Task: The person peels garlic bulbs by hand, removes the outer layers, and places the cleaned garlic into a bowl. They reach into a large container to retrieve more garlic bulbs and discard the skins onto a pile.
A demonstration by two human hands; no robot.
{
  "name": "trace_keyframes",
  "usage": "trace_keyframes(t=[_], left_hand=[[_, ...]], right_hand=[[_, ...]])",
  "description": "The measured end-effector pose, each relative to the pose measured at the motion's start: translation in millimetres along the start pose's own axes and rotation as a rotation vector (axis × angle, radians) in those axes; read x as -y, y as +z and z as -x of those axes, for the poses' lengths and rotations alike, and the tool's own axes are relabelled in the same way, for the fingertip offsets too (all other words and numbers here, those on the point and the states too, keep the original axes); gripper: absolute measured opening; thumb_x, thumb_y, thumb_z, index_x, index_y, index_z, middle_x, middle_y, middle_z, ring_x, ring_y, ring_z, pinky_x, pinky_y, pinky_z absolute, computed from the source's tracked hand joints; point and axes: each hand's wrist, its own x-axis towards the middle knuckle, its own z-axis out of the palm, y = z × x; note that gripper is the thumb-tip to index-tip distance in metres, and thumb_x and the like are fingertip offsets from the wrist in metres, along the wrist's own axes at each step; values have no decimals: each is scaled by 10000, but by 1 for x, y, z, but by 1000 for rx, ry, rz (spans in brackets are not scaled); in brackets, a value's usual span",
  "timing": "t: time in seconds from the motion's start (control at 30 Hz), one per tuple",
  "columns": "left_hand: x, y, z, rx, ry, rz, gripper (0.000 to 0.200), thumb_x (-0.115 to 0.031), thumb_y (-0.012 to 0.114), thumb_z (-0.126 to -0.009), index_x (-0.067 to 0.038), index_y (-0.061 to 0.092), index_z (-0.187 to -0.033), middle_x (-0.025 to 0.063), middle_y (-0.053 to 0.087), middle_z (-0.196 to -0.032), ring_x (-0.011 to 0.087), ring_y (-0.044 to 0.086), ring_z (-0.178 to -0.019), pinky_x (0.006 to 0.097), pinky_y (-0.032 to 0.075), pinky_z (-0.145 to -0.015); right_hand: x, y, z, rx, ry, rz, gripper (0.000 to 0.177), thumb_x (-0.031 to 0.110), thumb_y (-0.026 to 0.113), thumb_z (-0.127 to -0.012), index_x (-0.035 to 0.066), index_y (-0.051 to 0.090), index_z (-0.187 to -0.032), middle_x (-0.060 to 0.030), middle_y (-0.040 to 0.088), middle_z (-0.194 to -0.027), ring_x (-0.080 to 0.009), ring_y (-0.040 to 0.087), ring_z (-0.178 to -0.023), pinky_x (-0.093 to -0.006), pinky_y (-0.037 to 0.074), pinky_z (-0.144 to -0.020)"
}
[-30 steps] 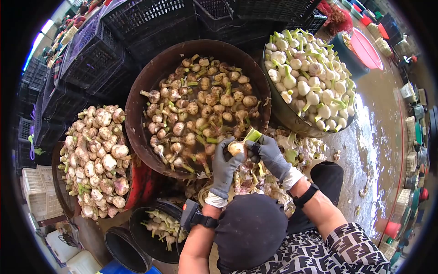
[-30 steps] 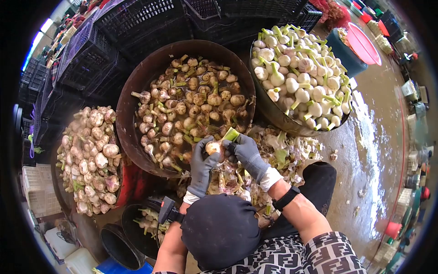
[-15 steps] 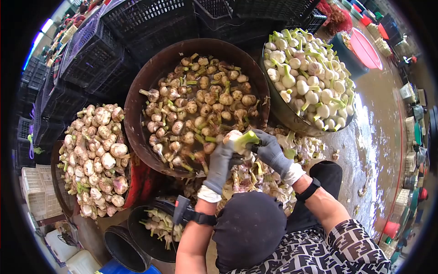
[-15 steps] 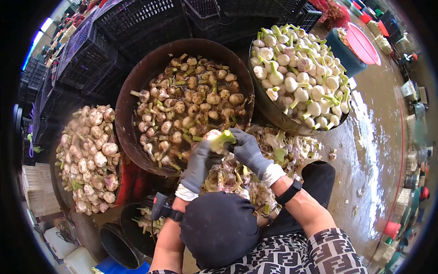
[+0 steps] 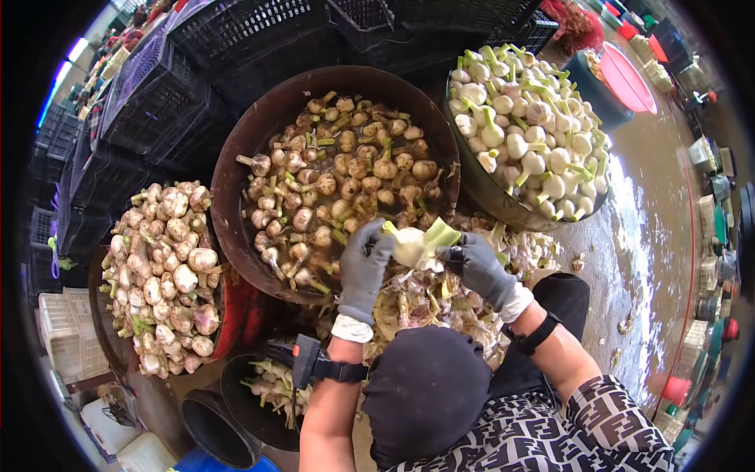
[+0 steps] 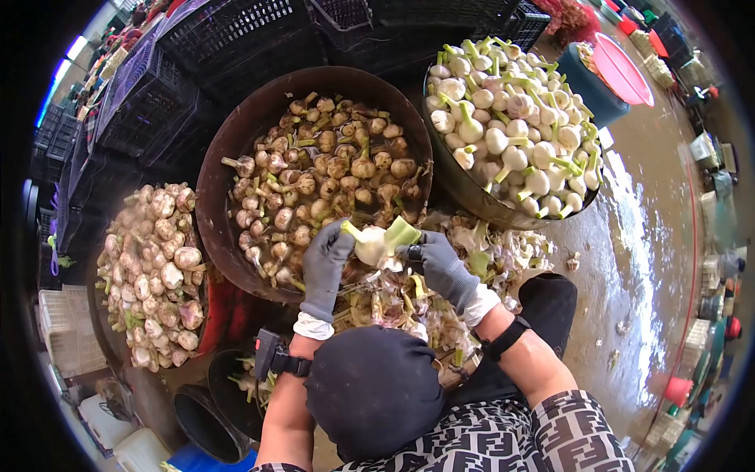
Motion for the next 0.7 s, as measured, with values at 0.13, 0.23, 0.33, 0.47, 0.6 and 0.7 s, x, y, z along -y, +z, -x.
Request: trace_keyframes(t=[0.13,0.23,0.33,0.47,0.6,0.7], left_hand=[[8,7,-4,10,-411,38,282,-233,647,-811,-13,630,-985,-10,610,-808,49,512,-700,188,420,-640],[-31,-8,-4,-17,-475,314,187,-194,633,-821,-33,648,-915,-29,590,-692,24,453,-523,168,356,-457],[-17,-17,0,19,-514,399,161,-174,626,-825,-47,654,-920,-23,603,-731,26,482,-557,165,389,-477],[-26,-4,5,76,-497,165,159,-132,622,-822,-27,647,-939,-3,619,-772,54,514,-601,192,440,-542],[-32,14,8,144,-133,-163,206,-120,660,-756,-7,633,-926,90,619,-825,182,575,-726,282,460,-674],[-50,20,5,220,-26,-297,242,-159,676,-721,-6,629,-902,150,605,-847,283,585,-771,316,463,-681]], right_hand=[[-14,-4,-7,-19,264,-379,92,77,574,-804,-6,605,-828,-33,614,-787,-86,563,-701,-215,442,-593],[-44,-66,-3,141,157,-1375,140,40,477,-797,-11,607,-811,-94,616,-793,-184,587,-798,-272,487,-681],[-41,-85,3,-186,344,-28,284,249,619,-771,8,620,-922,-111,638,-923,-229,578,-959,-340,473,-800],[-20,-48,4,-189,-2,838,402,389,653,-741,114,618,-1032,-104,639,-938,-266,607,-884,-322,468,-771],[4,-1,-8,-171,-187,907,224,297,600,-773,145,627,-935,-61,633,-856,-251,608,-800,-335,473,-690],[4,11,-13,-174,-144,1153,141,234,579,-750,112,606,-817,-68,622,-799,-262,602,-769,-363,468,-651]])
